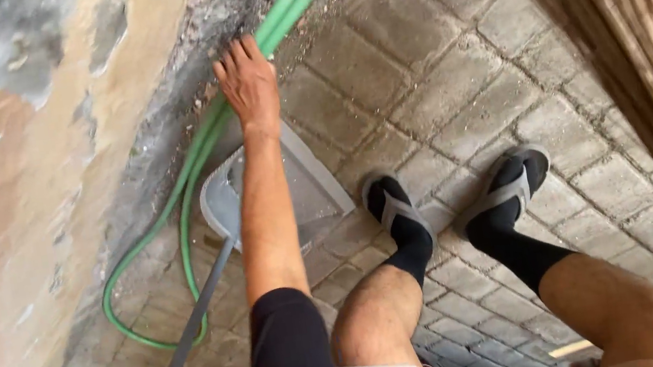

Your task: Sweeping dust and debris into a dustpan in an outdoor paved area.

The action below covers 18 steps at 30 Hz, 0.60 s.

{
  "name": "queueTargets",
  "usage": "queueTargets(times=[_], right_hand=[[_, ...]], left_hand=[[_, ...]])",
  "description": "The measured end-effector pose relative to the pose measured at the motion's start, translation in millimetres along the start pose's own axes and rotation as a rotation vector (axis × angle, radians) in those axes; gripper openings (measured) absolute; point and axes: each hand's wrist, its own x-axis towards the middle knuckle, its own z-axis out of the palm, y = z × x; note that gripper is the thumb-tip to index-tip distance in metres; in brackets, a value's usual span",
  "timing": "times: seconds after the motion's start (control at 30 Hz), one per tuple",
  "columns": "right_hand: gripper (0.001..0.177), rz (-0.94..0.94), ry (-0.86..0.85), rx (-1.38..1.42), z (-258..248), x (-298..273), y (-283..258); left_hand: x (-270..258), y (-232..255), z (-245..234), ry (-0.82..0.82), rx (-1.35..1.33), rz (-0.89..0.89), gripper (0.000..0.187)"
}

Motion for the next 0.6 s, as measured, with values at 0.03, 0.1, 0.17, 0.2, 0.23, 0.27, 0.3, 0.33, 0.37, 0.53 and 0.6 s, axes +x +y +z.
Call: queueTargets(times=[0.03, 0.1, 0.17, 0.2, 0.23, 0.27, 0.3, 0.33, 0.37, 0.53, 0.6], right_hand=[[0.058, 0.005, -0.001, 0.001, -3, -11, -12], [0.054, -0.179, -0.065, -0.084, -8, -44, -33], [0.055, -0.288, -0.102, -0.097, -5, -94, -109], [0.061, -0.411, -0.136, -0.112, -6, -113, -151], [0.061, -0.421, -0.138, -0.112, 3, -120, -217], [0.067, -0.431, -0.159, -0.208, 10, -141, -287], [0.074, -0.437, -0.171, -0.301, 15, -178, -356], [0.074, -0.444, -0.166, -0.299, 29, -183, -406], [0.077, -0.406, -0.268, -0.571, 41, -192, -453], [0.072, -0.726, -0.323, -0.873, 125, -197, -608], [0.059, -0.779, -0.332, -0.792, 156, -189, -630]], left_hand=[[5, -9, -27, -0.004, 0.0, 0.003, 0.015], [14, -26, -84, 0.155, -0.127, 0.088, 0.045], [20, -40, -131, 0.14, -0.113, 0.122, 0.05], [24, -49, -157, 0.137, -0.098, 0.149, 0.056], [25, -56, -163, 0.143, -0.091, 0.143, 0.056], [26, -62, -170, 0.169, -0.075, 0.149, 0.055], [32, -66, -175, 0.199, -0.063, 0.162, 0.055], [35, -71, -185, 0.209, -0.06, 0.162, 0.055], [37, -72, -193, 0.187, -0.045, 0.16, 0.052], [52, -82, -220, 0.144, -0.018, 0.15, 0.057], [60, -85, -240, 0.024, -0.159, 0.139, 0.069]])
